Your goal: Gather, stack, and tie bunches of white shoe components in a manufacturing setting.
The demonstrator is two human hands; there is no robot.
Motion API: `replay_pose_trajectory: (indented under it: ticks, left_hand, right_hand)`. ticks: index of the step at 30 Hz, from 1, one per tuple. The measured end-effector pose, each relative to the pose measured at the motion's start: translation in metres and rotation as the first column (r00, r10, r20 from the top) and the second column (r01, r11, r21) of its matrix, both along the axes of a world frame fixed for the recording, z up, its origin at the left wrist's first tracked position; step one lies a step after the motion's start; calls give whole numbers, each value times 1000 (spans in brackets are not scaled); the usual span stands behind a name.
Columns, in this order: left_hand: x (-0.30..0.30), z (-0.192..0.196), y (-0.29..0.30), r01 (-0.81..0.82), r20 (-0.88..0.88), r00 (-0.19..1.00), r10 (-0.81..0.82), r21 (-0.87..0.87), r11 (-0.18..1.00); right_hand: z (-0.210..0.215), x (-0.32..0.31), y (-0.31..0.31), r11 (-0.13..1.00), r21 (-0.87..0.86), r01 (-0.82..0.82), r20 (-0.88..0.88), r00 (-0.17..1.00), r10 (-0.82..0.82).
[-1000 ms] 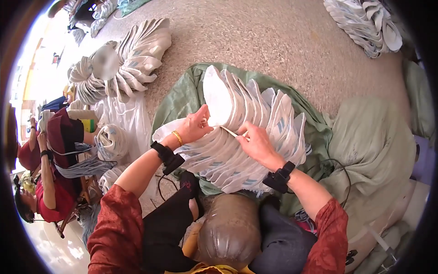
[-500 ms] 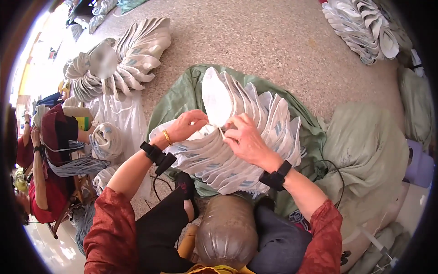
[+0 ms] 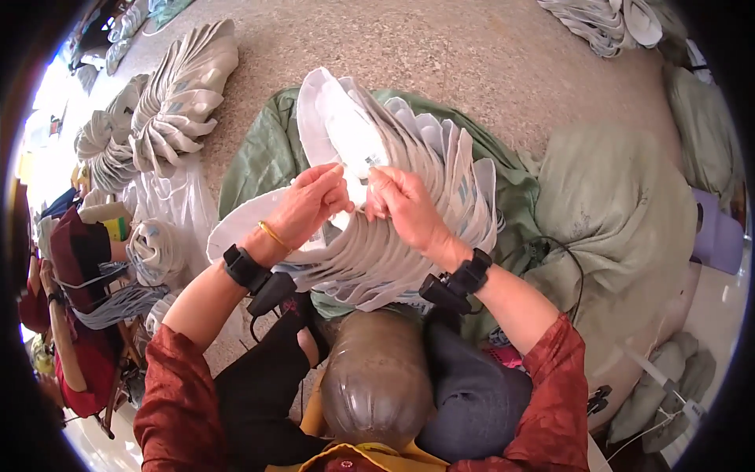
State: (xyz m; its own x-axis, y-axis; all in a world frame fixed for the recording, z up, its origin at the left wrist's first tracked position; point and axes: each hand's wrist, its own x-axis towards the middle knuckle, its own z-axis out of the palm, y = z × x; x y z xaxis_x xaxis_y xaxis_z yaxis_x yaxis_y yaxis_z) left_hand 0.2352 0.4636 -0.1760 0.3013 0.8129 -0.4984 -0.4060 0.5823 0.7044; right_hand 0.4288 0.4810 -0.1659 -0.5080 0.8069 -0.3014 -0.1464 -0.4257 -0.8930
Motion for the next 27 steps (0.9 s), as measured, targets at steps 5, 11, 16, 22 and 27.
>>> replay_pose_trajectory:
  ticks: [5,11,16,22,27]
  left_hand:
    - [41,52,-20,8,-90,996,-11,-40,999]
    - [65,139,-42,15,19,1000,-15,-10,1000]
    - [68,126,-61,3,-63,998,2,78,997]
    - [62,76,-84,231,-379,912,-154,166,959]
    - [45,68,-76,299,-498,851,-169,193,935]
  right_hand:
    - [50,25,-9,993,-78,-87,24,996,89]
    - [146,52,-18,965,-37,-261,158,952,264]
    - [154,56,-30,940,44,-338,309,900,309]
    - [77,55,-67,818,413,-400,421,880,218]
    - [51,49,-61,580,693,-429,386,900,205]
